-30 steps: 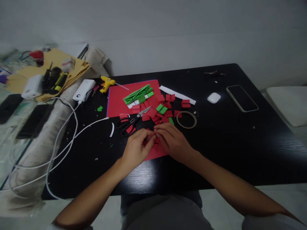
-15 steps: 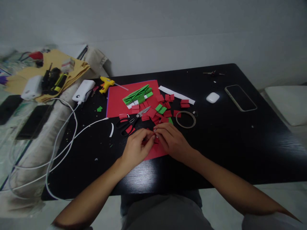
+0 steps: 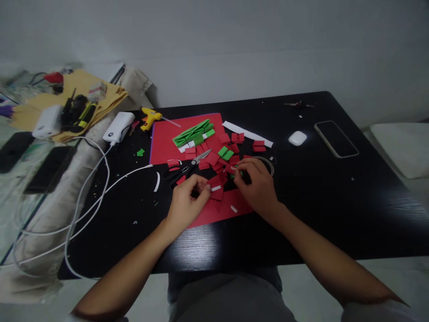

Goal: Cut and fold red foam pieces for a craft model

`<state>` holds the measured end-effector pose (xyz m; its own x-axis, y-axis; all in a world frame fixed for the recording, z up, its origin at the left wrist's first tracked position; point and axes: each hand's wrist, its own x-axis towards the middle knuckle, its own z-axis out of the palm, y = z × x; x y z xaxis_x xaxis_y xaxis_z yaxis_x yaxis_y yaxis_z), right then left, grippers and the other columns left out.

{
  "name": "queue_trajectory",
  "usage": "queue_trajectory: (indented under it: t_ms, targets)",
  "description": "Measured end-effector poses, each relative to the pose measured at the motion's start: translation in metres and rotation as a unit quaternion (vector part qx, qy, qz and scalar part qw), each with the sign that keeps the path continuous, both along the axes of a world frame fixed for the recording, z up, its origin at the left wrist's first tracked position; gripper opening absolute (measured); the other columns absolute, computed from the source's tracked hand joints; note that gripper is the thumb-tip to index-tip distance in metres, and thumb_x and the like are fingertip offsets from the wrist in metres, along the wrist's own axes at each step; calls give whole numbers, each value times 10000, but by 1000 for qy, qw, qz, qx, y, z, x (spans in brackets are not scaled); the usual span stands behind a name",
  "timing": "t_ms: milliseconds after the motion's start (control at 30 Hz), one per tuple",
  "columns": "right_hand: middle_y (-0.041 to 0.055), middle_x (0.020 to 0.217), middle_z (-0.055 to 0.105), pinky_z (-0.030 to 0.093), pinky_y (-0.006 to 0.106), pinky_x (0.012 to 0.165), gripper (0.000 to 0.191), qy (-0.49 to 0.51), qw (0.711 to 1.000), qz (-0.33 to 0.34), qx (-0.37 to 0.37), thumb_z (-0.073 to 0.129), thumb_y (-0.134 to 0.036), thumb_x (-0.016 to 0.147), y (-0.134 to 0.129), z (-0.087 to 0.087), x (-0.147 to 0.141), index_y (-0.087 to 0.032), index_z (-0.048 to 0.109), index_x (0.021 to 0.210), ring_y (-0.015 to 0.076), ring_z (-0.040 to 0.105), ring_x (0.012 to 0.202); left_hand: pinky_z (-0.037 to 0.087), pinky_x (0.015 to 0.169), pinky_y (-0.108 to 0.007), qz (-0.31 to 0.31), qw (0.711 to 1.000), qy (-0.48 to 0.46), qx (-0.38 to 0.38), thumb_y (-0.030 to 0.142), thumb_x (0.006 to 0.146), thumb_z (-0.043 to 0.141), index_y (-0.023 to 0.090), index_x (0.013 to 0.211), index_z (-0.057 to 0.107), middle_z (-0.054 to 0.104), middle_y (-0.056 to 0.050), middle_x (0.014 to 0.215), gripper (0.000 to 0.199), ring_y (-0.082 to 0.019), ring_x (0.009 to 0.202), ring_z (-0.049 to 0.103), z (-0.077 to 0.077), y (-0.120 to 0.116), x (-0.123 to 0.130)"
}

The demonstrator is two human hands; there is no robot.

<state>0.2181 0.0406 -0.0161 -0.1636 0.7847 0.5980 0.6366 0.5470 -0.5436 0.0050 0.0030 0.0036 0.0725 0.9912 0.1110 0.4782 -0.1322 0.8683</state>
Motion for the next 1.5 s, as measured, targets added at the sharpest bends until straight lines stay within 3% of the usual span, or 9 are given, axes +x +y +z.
queue_trajectory:
  t_ms: [167, 267, 333, 433, 567, 933, 1100, 1300, 1500]
  targets:
    - [96, 962, 723, 564, 435, 845, 135, -6, 998, 8, -67, 575, -111, 938, 4, -3, 3, -204, 672, 927, 267, 689, 926, 480, 675, -254, 22, 994, -92, -48, 283, 886, 654, 183, 891, 647, 616, 19, 726, 101, -131, 679, 618, -5, 4, -2]
    - [89, 965, 767, 583, 416, 846, 90, 65, 990, 41, -117, 618, -194, 962, -2, 0, -4, -202, 706, 980, 251, 726, 906, 479, 677, -253, 25, 989, -129, -72, 282, 857, 680, 176, 907, 652, 621, 20, 720, 120, -126, 671, 616, -5, 6, -1]
    - [76, 962, 777, 609, 368, 781, 111, 148, 962, 85, -214, 667, -259, 947, -7, 1, -10, -204, 706, 1034, 225, 746, 862, 481, 678, -252, 27, 986, -143, -80, 281, 837, 697, 170, 910, 654, 627, 18, 723, 140, -122, 665, 610, -4, 6, 0]
    - [64, 956, 764, 635, 338, 771, 264, 275, 890, 146, -335, 762, -303, 866, -12, -1, -17, -198, 660, 1086, 216, 761, 895, 482, 674, -246, 23, 984, -159, -83, 274, 817, 712, 162, 923, 654, 635, 13, 734, 165, -114, 662, 600, -3, 6, 2]
    - [38, 912, 731, 654, 341, 762, 262, 354, 844, 157, -372, 787, -303, 826, -12, -4, -18, -204, 608, 989, 194, 756, 816, 475, 656, -236, 13, 981, -172, -88, 267, 806, 726, 163, 947, 658, 634, 18, 726, 188, -108, 648, 586, -5, 5, 4]
    - [50, 902, 776, 622, 324, 739, 128, 260, 908, 124, -305, 739, -281, 872, -12, 1, -15, -202, 722, 971, 195, 753, 796, 399, 561, -232, -67, 974, -141, -166, 353, 829, 703, 178, 796, 617, 616, 24, 638, 198, -121, 581, 556, -2, 6, 2]
    - [40, 921, 774, 624, 306, 740, 131, 233, 927, 115, -269, 737, -260, 886, -15, 1, -17, -210, 710, 1005, 194, 757, 830, 347, 531, -215, -62, 973, -147, -164, 345, 805, 728, 169, 766, 611, 537, 53, 595, 214, -91, 529, 463, -2, 6, 4]
    - [43, 839, 730, 603, 309, 738, 68, 85, 991, 72, -79, 695, -225, 936, -20, 2, -18, -216, 673, 872, 186, 713, 772, 372, 542, -217, -29, 978, -150, -139, 350, 810, 717, 170, 776, 631, 554, 44, 601, 202, -96, 537, 470, -3, 6, 6]
    - [61, 945, 785, 620, 332, 848, 87, 43, 993, 97, -56, 647, -184, 965, -24, 0, -21, -224, 725, 965, 202, 757, 881, 371, 541, -212, -15, 989, -106, -107, 328, 835, 695, 179, 806, 643, 544, 48, 616, 161, -101, 555, 482, -5, 2, 7]
